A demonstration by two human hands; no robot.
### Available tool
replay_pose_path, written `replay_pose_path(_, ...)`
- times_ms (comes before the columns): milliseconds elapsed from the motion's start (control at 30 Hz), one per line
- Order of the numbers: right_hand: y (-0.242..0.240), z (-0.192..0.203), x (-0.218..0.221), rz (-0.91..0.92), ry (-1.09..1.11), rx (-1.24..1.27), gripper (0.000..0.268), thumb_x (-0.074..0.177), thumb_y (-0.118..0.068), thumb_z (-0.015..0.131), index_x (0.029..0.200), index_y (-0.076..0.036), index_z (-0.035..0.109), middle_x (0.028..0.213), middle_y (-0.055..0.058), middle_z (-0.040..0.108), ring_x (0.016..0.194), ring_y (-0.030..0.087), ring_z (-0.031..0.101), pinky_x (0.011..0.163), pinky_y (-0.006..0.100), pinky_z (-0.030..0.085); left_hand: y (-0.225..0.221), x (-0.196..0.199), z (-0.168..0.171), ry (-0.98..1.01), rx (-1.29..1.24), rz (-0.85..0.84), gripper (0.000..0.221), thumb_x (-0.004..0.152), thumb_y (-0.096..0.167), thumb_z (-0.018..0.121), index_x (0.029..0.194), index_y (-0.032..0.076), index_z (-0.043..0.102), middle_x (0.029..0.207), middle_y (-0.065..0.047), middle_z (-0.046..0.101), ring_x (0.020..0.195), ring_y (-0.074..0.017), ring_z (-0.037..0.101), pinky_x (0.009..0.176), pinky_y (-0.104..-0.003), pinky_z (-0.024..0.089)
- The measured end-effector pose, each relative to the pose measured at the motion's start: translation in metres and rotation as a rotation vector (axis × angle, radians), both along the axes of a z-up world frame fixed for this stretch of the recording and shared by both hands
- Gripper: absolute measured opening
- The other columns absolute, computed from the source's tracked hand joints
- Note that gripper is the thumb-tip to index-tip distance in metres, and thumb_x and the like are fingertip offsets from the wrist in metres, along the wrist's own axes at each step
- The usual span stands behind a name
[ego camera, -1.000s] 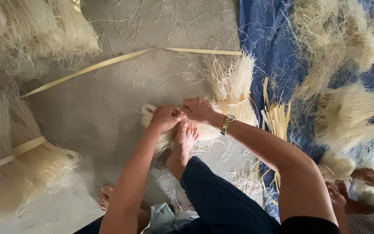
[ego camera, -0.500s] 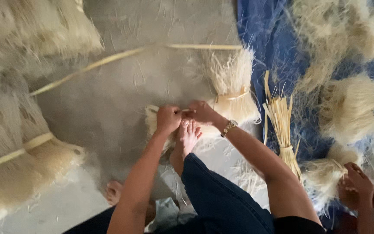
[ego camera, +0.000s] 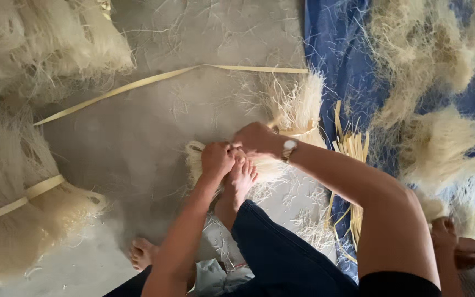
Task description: The person bundles strands of light-colored fiber together and ties them into a bunch using a thin strip of material.
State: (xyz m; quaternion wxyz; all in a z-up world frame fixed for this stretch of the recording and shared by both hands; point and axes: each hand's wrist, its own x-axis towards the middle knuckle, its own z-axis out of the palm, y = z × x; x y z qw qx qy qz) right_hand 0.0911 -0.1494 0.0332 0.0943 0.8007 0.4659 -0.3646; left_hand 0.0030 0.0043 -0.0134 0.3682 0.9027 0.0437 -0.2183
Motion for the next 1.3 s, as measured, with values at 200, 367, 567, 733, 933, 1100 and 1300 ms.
replay_pose_path(200, -0.025, 0.006, -0.016, -0.774, 0.396, 0.265, 0.022, 0.091, -0.034, 0.064, 0.101, -0.018, 0.076, 0.094, 0.007, 0.075, 0.097, 0.029, 0.071, 0.081, 0.042, 0.053, 0.019, 0.011, 0.005, 0.154, -0.220, -0.142, 0.031, 0.078, 0.031, 0.066, 0.084, 0.001, 0.072, 0.083, -0.025, 0.071, 0.089, -0.0502, 0.068, 0.076, -0.062, 0.052)
replay_pose_path(367, -0.020, -0.008, -0.030, -1.144, 0.505, 0.211, 0.021, 0.083, -0.034, 0.069, 0.091, -0.017, 0.078, 0.086, 0.011, 0.073, 0.088, 0.028, 0.070, 0.074, 0.042, 0.051, 0.025, 0.021, 0.010, 0.222, -0.225, -0.205, 0.028, 0.076, 0.030, 0.066, 0.088, 0.006, 0.076, 0.091, -0.020, 0.074, 0.095, -0.0465, 0.068, 0.082, -0.057, 0.053)
replay_pose_path(567, 0.006, -0.011, -0.011, -0.876, 0.341, 0.270, 0.026, 0.098, -0.033, 0.057, 0.093, -0.011, 0.069, 0.077, 0.004, 0.062, 0.075, 0.019, 0.060, 0.068, 0.033, 0.045, 0.012, 0.007, 0.000, 0.040, -0.151, -0.067, 0.020, 0.077, 0.028, 0.067, 0.082, 0.012, 0.077, 0.079, -0.014, 0.074, 0.084, -0.0399, 0.071, 0.073, -0.052, 0.057)
replay_pose_path(733, 0.016, -0.007, 0.009, -0.437, 0.083, 0.119, 0.026, 0.100, -0.035, 0.055, 0.106, -0.013, 0.067, 0.103, 0.007, 0.073, 0.094, 0.020, 0.070, 0.079, 0.034, 0.053, 0.007, 0.004, -0.006, 0.132, -0.098, 0.004, 0.019, 0.076, 0.036, 0.068, 0.087, 0.025, 0.079, 0.086, -0.004, 0.075, 0.088, -0.0309, 0.072, 0.079, -0.045, 0.059)
replay_pose_path(933, 0.008, 0.015, 0.006, 0.166, 0.025, -0.123, 0.011, 0.100, -0.026, 0.057, 0.103, -0.019, 0.064, 0.100, -0.003, 0.072, 0.096, 0.018, 0.071, 0.084, 0.035, 0.054, 0.007, 0.003, -0.011, 0.095, -0.109, 0.028, 0.018, 0.074, 0.035, 0.072, 0.081, 0.019, 0.078, 0.079, -0.009, 0.073, 0.084, -0.0336, 0.072, 0.073, -0.047, 0.058)
replay_pose_path(1100, 0.005, 0.012, 0.004, -0.237, 0.373, 0.096, 0.031, 0.095, -0.048, 0.057, 0.084, -0.022, 0.070, 0.084, 0.002, 0.074, 0.089, 0.029, 0.072, 0.078, 0.041, 0.056, 0.009, -0.003, -0.006, 0.053, -0.100, -0.018, 0.016, 0.075, 0.029, 0.071, 0.083, 0.016, 0.079, 0.079, -0.012, 0.074, 0.083, -0.0368, 0.072, 0.074, -0.050, 0.058)
replay_pose_path(1300, 0.016, -0.015, -0.014, -1.041, 0.444, 0.189, 0.033, 0.102, -0.042, 0.054, 0.110, -0.013, 0.069, 0.100, 0.004, 0.072, 0.102, 0.024, 0.070, 0.088, 0.037, 0.052, 0.004, -0.002, -0.008, 0.092, -0.116, 0.014, 0.018, 0.079, 0.030, 0.069, 0.087, 0.018, 0.079, 0.081, -0.012, 0.074, 0.084, -0.0360, 0.072, 0.074, -0.047, 0.059)
